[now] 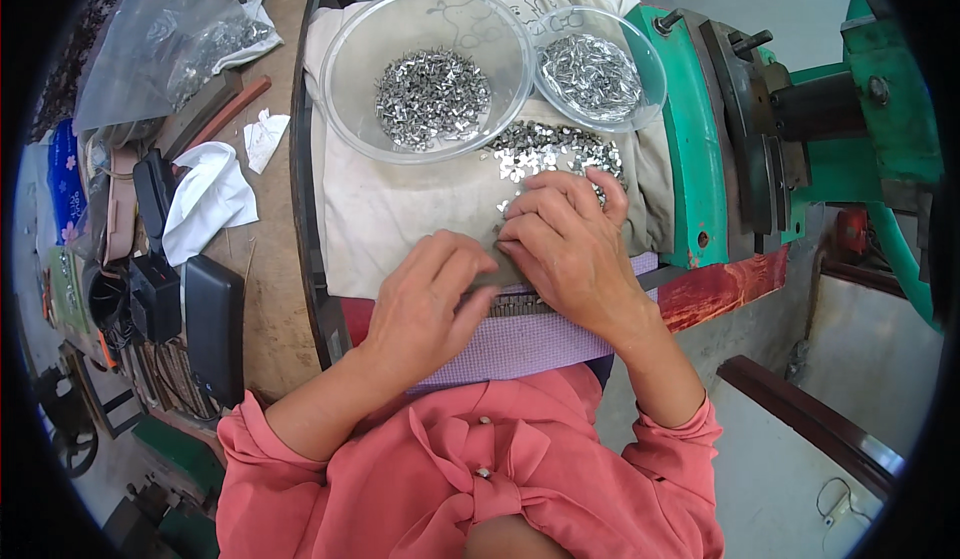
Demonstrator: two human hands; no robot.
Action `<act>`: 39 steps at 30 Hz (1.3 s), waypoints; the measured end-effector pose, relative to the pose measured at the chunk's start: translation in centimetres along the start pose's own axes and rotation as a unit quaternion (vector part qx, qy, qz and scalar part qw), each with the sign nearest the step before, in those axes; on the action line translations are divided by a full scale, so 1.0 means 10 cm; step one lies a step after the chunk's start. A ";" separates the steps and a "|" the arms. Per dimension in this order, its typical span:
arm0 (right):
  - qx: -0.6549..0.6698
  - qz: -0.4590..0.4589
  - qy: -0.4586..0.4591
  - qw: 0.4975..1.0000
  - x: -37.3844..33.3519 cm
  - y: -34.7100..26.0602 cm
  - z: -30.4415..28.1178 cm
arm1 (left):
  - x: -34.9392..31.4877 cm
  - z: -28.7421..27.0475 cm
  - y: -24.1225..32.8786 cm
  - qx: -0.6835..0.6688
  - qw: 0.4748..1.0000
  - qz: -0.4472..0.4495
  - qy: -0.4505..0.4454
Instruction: The person places small silver sequins one by one into the slots of a metal comb-like tool. They then insert the tool into a green press machine and operate the lever to press the sequins. The person repeats this process, picking up sequins from a container and arranging them on the tool.
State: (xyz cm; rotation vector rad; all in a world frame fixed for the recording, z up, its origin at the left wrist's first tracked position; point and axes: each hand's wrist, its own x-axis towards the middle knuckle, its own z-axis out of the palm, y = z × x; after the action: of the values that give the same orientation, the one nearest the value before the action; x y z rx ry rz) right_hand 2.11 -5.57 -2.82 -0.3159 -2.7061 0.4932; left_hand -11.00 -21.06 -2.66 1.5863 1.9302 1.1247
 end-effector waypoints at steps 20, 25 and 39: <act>-0.040 0.012 0.027 0.999 -0.03 -0.10 -0.06 | 0.30 -0.08 -0.11 0.039 0.998 -0.055 -0.007; -0.075 0.049 0.007 0.996 -0.10 -0.08 -0.22 | 0.33 -0.01 -0.08 0.065 0.997 -0.032 -0.006; -0.060 0.097 0.020 0.993 -0.13 -0.05 -0.28 | 0.23 -0.08 -0.07 0.049 0.998 -0.050 -0.008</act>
State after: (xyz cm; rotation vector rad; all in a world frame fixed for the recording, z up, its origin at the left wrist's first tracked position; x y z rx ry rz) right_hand 4.29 -5.58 -0.62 -0.6190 -2.6838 0.3730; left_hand -12.69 -19.21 -2.33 1.5247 2.0583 0.9890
